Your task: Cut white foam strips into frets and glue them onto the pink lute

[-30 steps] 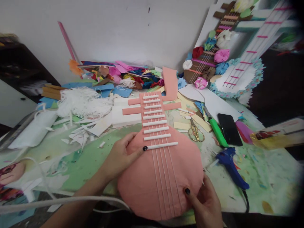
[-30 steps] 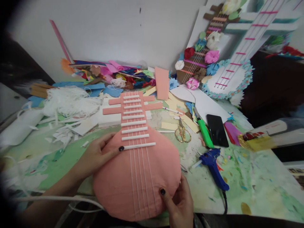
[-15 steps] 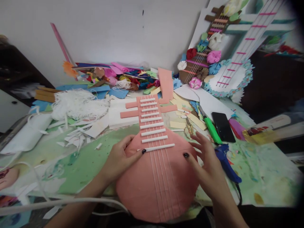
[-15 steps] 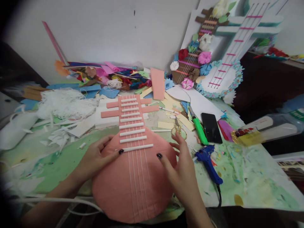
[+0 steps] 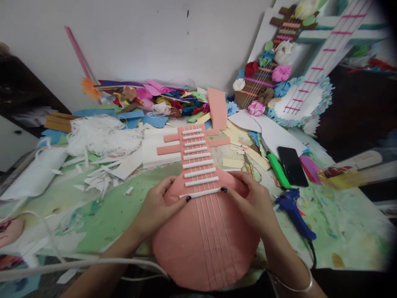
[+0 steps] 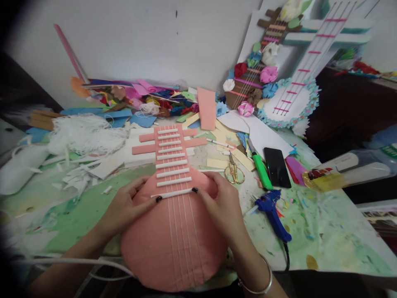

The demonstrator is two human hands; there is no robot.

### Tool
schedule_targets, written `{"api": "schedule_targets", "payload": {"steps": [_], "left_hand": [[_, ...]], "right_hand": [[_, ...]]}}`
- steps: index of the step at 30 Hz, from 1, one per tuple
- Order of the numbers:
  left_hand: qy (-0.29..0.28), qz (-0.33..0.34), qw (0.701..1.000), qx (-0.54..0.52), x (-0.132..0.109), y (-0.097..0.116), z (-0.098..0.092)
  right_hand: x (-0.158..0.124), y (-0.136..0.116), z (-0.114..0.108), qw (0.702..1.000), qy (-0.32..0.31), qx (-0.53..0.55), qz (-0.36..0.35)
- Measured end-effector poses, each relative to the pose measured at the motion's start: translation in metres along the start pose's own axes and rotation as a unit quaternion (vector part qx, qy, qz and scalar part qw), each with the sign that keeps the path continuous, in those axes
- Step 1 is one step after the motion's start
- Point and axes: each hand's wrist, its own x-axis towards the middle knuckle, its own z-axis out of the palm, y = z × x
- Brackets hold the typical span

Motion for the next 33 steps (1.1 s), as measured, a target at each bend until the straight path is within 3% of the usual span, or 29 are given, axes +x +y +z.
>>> {"api": "schedule_targets", "payload": {"steps": [9, 26, 28, 31, 33], "left_hand": [[-0.007, 0.003, 1.0, -0.021, 0.0, -0.002, 0.0], [0.001, -0.016, 1.0, 0.01, 0.001, 0.002, 0.002], [0.004, -0.022, 1.0, 0.014, 0.002, 0.0, 0.003], [0.004, -0.031, 0.999, 0.024, 0.004, -0.004, 0.004], [-0.001, -0.04, 0.999, 0.028, 0.006, -0.008, 0.005]], "right_hand": [[0.0, 0.0, 0.008, 0.999, 0.036, 0.004, 0.008], [-0.001, 0.008, 0.01, 0.996, 0.023, 0.078, 0.024], [-0.003, 0.008, 0.01, 0.995, 0.076, 0.067, -0.01], [-0.01, 0.004, 0.015, 0.973, 0.163, -0.02, -0.159], [-0.017, 0.0, 0.02, 0.953, 0.136, -0.066, -0.262]]}}
